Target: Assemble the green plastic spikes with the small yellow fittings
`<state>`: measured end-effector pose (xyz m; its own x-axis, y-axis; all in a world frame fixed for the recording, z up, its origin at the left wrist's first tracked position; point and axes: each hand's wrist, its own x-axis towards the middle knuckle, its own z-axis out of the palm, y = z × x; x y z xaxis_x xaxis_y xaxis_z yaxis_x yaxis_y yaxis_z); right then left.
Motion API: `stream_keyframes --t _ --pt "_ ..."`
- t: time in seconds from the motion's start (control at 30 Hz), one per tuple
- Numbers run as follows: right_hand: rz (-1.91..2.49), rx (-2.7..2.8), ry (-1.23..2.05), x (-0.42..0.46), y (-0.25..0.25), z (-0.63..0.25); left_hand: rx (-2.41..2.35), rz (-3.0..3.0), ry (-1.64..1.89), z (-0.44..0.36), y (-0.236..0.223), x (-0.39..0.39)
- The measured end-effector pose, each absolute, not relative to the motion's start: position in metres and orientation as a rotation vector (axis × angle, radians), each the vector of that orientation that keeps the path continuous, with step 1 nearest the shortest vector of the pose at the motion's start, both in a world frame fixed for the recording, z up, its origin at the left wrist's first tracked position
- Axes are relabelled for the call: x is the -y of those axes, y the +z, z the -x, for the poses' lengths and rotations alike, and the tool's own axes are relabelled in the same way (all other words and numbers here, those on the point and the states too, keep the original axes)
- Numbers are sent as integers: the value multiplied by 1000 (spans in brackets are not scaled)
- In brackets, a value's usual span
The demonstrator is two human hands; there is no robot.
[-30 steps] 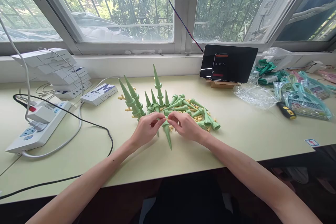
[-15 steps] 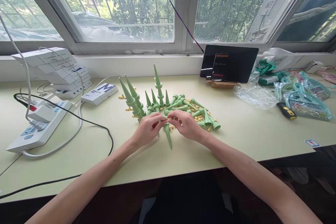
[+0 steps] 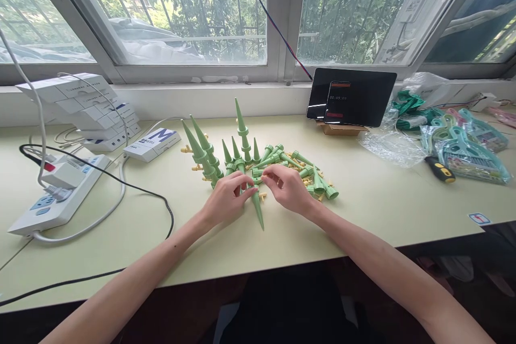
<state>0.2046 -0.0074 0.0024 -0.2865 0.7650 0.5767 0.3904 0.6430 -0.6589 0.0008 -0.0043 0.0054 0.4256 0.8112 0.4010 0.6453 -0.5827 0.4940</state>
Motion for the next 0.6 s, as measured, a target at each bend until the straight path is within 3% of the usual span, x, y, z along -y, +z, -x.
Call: stream_keyframes --t 0.6 --pt "984 1881 479 5 -2 -206 -1300 -2452 876 1 2 2"
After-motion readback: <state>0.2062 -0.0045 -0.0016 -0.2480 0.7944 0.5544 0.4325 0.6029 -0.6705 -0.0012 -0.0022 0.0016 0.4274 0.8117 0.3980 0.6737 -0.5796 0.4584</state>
